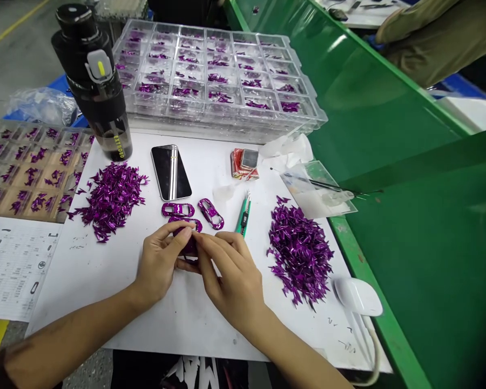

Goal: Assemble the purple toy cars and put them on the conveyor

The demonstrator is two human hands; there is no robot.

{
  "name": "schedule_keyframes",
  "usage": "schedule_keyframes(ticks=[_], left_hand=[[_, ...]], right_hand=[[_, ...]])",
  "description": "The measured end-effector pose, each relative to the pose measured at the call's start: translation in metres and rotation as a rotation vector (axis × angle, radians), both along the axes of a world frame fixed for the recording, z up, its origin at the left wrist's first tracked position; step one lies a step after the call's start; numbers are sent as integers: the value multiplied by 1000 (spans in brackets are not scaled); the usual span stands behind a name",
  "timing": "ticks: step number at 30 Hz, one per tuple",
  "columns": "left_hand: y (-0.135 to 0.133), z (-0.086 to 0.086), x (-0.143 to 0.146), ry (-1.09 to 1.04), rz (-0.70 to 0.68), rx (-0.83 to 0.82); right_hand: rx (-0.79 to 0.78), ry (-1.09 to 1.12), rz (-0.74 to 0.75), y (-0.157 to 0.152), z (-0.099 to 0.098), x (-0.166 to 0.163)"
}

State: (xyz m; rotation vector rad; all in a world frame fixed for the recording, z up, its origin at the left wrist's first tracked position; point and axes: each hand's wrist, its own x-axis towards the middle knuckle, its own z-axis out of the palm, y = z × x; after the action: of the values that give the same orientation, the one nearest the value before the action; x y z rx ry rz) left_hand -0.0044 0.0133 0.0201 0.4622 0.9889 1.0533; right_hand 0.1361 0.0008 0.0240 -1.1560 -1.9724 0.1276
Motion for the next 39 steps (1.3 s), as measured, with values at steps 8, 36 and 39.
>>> schedule_keyframes(ticks=[8,36,39], left_hand=[[0,0,3,-65,19,15],[-13,-6,-3,304,-301,396],[-14,-3,-2,341,-314,348]], right_hand=[[101,-57,-160,-9,-10,-20],[-561,199,-402,32,19,69],[-503,133,-356,72,7,61]])
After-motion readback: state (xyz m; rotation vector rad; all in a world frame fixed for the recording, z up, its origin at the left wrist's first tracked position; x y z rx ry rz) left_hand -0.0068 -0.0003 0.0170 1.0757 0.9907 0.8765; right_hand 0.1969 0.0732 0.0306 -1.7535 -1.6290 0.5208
